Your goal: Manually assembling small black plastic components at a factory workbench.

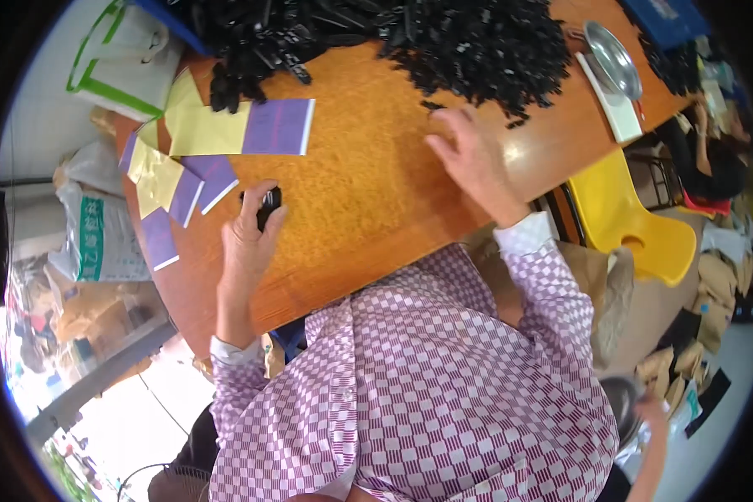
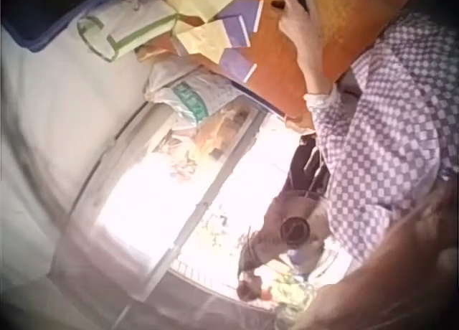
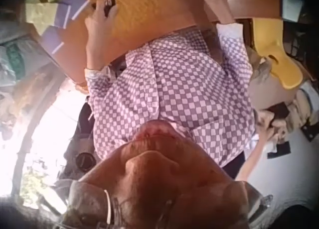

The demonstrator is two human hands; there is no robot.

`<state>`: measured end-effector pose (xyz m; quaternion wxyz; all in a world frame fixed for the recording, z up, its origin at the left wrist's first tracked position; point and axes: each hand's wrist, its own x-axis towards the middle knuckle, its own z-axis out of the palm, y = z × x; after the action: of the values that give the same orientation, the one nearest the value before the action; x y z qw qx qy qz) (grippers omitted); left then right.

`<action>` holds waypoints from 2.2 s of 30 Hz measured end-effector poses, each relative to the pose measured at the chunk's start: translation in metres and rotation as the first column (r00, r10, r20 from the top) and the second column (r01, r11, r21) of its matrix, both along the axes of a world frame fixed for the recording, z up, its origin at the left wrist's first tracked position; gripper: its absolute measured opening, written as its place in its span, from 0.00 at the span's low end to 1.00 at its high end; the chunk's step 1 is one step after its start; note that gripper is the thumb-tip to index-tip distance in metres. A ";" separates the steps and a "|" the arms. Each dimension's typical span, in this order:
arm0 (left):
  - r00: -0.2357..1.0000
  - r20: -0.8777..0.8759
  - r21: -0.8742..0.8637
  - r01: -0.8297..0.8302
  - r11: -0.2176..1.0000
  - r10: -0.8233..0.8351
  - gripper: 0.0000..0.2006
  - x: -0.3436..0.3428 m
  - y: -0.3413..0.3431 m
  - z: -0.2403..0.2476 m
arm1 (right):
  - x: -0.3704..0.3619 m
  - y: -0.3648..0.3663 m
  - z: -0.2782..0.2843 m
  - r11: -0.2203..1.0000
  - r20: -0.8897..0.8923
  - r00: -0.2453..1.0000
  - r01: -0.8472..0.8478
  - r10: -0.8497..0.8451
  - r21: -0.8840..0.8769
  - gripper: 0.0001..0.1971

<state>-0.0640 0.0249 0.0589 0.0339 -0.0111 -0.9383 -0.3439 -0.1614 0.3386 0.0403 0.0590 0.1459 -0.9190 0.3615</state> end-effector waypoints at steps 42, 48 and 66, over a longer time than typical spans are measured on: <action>0.981 0.138 0.990 -0.132 0.056 -0.136 0.08 -0.058 0.023 -0.011 | 0.025 -0.088 0.048 0.639 0.504 0.817 0.232 0.281 -0.733 0.03; 0.970 0.119 0.964 -0.164 -0.207 -0.214 0.11 -0.017 0.042 -0.033 | 0.040 -0.098 0.047 0.699 0.503 0.809 0.170 0.304 -0.695 0.02; 0.974 0.168 0.938 -0.206 -0.278 -0.155 0.13 0.009 0.047 -0.041 | 0.039 -0.098 0.048 0.801 0.448 0.737 -0.210 0.507 -0.561 0.02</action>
<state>-0.0546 0.0720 0.0175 -0.0697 0.0797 -0.2831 -0.9532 -0.1219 0.2406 0.0878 -0.2620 0.1902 -0.7265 0.6061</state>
